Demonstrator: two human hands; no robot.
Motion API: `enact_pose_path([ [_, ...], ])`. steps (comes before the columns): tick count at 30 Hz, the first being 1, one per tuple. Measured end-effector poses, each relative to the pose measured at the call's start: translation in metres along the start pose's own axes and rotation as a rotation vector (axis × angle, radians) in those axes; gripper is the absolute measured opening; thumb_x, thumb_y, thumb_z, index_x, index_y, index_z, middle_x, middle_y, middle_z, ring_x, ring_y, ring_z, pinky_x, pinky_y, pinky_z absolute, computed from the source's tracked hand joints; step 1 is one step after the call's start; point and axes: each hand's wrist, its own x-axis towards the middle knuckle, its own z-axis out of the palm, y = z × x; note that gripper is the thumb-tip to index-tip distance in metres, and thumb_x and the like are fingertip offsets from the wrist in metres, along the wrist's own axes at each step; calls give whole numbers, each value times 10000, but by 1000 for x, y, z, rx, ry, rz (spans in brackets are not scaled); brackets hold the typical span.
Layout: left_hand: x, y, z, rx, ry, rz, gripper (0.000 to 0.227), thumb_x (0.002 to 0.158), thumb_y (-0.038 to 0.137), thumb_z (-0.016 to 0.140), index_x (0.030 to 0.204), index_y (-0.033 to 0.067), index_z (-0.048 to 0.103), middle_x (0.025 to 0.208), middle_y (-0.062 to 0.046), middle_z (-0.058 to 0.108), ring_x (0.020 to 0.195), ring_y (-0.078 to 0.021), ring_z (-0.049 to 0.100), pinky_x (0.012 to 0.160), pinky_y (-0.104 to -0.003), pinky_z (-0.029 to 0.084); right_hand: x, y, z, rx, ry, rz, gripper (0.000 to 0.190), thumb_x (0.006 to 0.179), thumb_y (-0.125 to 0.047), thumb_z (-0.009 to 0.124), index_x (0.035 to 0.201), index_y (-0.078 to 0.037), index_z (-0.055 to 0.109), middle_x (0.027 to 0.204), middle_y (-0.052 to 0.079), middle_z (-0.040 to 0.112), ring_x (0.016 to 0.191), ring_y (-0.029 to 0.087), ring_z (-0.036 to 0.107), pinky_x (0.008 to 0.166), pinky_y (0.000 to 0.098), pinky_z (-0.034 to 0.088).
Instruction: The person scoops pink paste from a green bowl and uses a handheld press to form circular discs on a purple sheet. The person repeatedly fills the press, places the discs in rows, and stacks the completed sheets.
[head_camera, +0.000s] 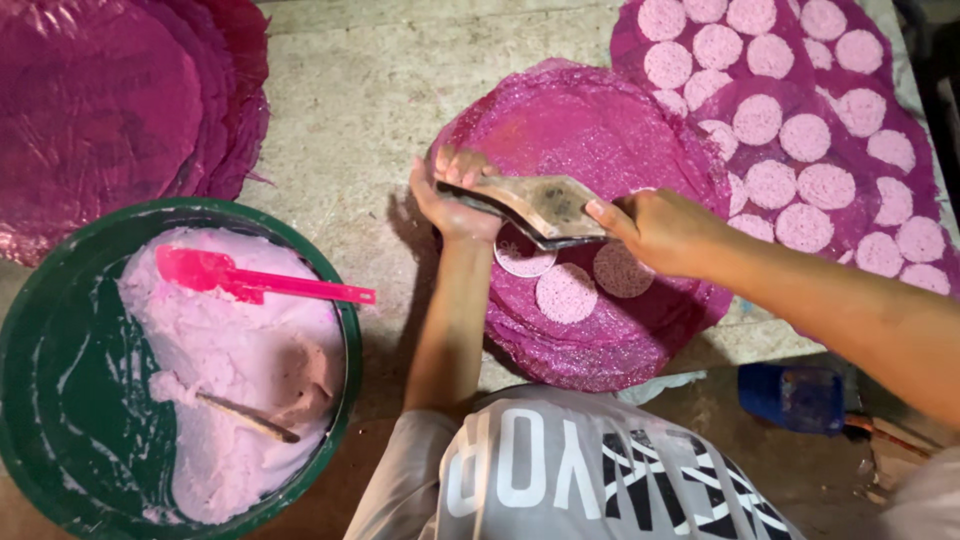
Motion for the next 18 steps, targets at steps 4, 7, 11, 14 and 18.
enact_pose_path([
  [4,13,13,10,31,-124,1,419,982,563,491,784,195,474,658,75,409,634,-107,432,710,-332,431,8,-2,12,-25,100,-66,703,1019,-601,288,989,-37,707,760,255,686,757,443,676,737,550,519],
  [7,14,30,20,107,-140,11,446,975,579,481,766,185,472,640,68,395,603,-115,409,689,-330,417,16,-9,27,81,116,-157,696,1035,-579,281,1052,-35,713,786,264,699,774,439,691,755,525,537],
  [11,1,35,27,143,-20,33,451,963,572,462,743,178,465,607,61,382,550,-119,379,643,-334,382,13,-9,38,208,119,-233,679,1035,-549,294,1031,-25,726,784,259,695,739,434,682,727,516,541],
  [14,-2,21,31,92,134,12,444,949,555,436,714,180,452,575,55,368,513,-123,357,594,-326,348,11,-3,28,157,-34,-20,757,1068,-566,279,890,23,718,707,262,673,665,419,687,688,519,563],
  [18,7,7,35,66,227,18,431,935,531,412,680,185,437,544,51,353,490,-133,336,560,-329,325,12,4,18,0,23,0,754,1055,-562,263,820,-1,710,596,224,600,585,392,631,664,535,515],
])
